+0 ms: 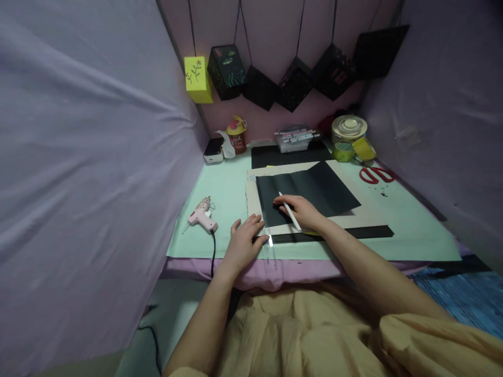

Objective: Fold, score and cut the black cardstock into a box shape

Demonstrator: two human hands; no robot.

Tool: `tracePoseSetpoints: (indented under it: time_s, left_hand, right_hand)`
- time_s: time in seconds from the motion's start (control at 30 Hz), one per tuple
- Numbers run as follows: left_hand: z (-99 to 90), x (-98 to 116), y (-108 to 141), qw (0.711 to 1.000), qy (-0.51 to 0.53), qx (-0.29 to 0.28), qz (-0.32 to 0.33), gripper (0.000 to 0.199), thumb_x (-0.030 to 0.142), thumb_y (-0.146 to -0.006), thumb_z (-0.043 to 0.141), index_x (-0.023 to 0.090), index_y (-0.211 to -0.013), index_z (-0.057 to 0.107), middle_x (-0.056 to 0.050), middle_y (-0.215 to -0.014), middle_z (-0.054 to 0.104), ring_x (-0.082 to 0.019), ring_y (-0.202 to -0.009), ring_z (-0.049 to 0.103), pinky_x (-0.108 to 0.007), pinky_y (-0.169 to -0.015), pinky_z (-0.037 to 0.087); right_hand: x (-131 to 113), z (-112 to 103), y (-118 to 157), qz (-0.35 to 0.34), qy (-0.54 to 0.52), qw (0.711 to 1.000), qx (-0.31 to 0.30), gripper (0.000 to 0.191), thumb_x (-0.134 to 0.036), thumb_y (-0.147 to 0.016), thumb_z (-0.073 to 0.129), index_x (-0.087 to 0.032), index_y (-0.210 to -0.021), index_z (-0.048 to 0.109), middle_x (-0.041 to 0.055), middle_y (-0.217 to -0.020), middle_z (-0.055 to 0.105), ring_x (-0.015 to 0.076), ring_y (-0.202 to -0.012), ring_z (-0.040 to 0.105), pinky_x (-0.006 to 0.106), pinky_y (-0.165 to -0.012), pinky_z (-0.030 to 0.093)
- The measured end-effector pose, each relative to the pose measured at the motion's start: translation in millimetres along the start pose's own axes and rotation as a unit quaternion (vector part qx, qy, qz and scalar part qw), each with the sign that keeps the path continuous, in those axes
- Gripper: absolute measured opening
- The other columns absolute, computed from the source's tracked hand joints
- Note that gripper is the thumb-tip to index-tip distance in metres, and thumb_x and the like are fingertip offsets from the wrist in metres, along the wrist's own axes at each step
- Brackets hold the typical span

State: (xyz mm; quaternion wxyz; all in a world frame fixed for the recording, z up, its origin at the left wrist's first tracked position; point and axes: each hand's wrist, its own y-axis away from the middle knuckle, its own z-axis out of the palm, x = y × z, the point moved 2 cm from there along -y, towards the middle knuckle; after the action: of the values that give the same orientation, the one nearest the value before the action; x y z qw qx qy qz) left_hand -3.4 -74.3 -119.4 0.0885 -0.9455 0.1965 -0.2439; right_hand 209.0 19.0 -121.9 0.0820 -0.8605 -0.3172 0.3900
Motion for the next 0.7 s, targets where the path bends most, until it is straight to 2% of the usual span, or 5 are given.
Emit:
tracePoseSetpoints:
  time_s: [0.7]
  left_hand:
    - [-0.2,0.3,0.0,1.0,-0.019,-0.017,0.005,0.031,0.032,-0.093,0.057,0.026,-0.123,0.058,-0.007,-0.142,0.052,-0.023,-0.136,0.042,-0.051,-0.113,0.022]
  right_hand:
    - [0.2,0.0,0.3,-0.001,0.002,1.0,-0.003,0.026,-0.024,-0.089,0.056,-0.024,-0.113,0.068,0.0064,-0.113,0.071,0.0236,-0.104,0.065,0.038,-0.092,0.049]
